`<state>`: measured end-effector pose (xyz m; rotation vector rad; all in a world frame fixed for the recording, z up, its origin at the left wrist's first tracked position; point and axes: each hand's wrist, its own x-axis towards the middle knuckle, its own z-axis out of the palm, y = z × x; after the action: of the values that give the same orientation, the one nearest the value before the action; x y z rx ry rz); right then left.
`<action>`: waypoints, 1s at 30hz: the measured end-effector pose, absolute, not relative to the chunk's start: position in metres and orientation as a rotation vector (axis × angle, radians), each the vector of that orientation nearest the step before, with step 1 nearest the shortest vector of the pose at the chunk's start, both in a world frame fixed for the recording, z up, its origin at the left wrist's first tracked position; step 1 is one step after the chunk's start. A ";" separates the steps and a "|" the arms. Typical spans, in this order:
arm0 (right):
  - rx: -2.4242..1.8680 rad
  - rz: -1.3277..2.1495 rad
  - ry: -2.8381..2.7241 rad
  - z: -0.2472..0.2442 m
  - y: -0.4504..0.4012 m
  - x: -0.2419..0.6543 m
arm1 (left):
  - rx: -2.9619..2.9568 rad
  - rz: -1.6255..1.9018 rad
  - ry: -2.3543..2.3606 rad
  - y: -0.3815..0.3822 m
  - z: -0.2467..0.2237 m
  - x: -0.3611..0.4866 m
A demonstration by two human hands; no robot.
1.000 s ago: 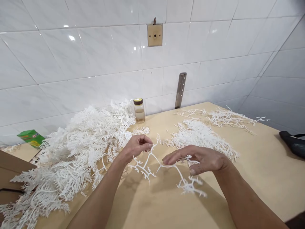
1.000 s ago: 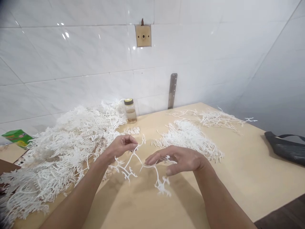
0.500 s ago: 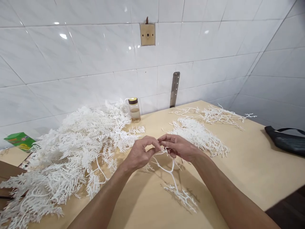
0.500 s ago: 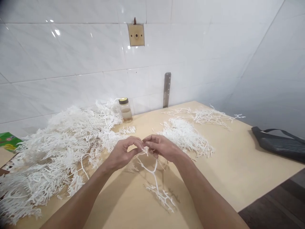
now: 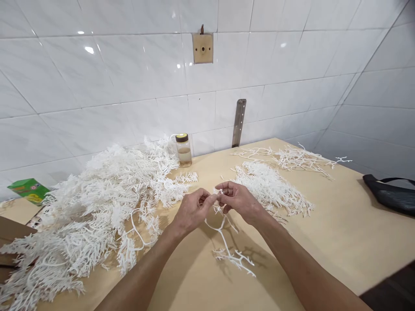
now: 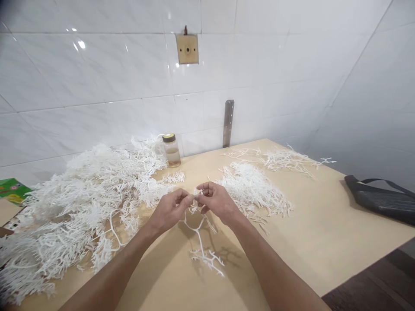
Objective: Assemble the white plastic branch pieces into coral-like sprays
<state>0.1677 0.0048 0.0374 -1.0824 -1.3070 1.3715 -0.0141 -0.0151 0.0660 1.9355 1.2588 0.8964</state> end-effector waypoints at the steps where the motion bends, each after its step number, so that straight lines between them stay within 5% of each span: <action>1: -1.117 1.331 -1.294 0.036 0.004 0.165 | 1.908 0.818 1.295 -0.015 0.066 -0.014; 30: -1.121 1.317 -1.441 0.036 0.006 0.183 | 1.209 0.892 1.148 -0.010 0.048 -0.013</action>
<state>0.1827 0.0059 0.0356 -1.1209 -1.4413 1.3170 -0.0131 -0.0103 0.0480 1.2092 1.1482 0.8917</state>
